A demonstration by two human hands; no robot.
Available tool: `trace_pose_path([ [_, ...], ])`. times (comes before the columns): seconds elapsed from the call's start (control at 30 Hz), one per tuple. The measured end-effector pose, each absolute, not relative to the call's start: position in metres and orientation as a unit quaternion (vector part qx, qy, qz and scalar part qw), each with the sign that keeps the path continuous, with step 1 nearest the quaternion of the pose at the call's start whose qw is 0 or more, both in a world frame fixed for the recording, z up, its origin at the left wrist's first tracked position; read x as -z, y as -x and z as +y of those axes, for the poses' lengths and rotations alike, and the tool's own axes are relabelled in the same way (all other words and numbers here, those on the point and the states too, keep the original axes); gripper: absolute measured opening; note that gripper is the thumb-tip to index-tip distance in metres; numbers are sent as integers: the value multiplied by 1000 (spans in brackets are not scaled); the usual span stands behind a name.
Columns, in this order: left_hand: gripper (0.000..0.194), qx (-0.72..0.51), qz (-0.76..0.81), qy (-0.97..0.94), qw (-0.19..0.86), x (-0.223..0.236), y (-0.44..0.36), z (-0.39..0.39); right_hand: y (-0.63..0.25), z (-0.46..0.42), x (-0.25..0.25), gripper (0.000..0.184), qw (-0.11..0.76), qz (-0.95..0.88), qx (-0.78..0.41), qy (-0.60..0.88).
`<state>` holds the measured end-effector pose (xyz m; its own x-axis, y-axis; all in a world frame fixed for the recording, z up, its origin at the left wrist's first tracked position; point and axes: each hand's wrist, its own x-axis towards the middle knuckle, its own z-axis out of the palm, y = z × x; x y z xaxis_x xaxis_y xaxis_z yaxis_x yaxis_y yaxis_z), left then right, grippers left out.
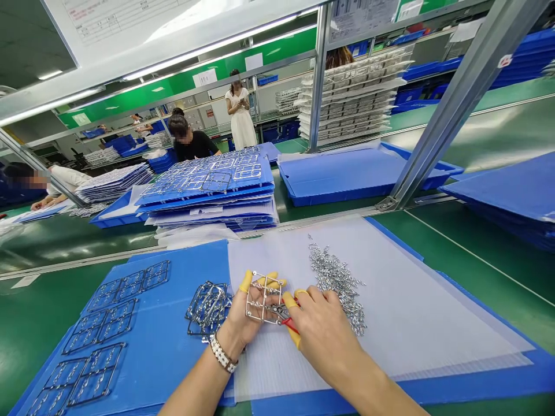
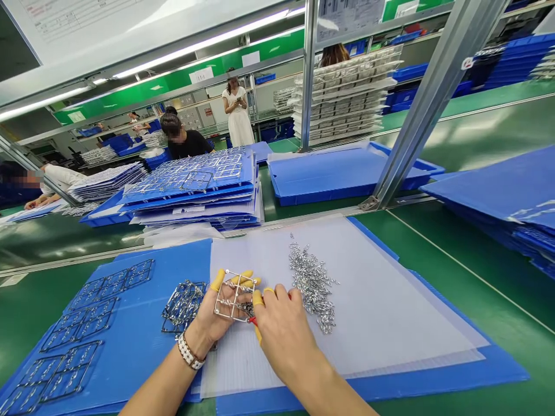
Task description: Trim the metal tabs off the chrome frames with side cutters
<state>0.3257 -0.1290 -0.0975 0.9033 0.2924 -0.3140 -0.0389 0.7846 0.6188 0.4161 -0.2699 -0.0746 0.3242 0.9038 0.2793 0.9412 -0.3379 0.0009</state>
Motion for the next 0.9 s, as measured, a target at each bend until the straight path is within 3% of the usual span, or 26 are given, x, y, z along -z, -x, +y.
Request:
trace_pose_path([
  [0.17,59,-94,208,-330,916,98,-327,-128,-414,-270,73,19,56,-577,123,805],
  [0.27,60,-105,208,-334,913,95,-327,-129,-418,-274,71,25,90,-579,121,801],
  [0.4,59,-183,209,-412,868,90,-323,-138,-432,-276,66,24,292,-529,-6,796],
  [0.53,62,-293,159,-630,701,88,-316,-154,-434,-259,66,26,550,-371,-298,686],
  [0.6,72,-320,117,-699,629,86,-315,-159,-431,-248,69,29,627,-313,-346,623],
  [0.73,76,-371,111,-715,582,83,-313,-158,-432,-234,73,28,656,-323,-290,618],
  [0.83,77,-405,165,-661,610,83,-311,-153,-432,-234,75,20,604,-415,-123,669],
  [0.9,71,-387,184,-566,704,86,-313,-149,-427,-233,79,23,544,-519,20,660],
])
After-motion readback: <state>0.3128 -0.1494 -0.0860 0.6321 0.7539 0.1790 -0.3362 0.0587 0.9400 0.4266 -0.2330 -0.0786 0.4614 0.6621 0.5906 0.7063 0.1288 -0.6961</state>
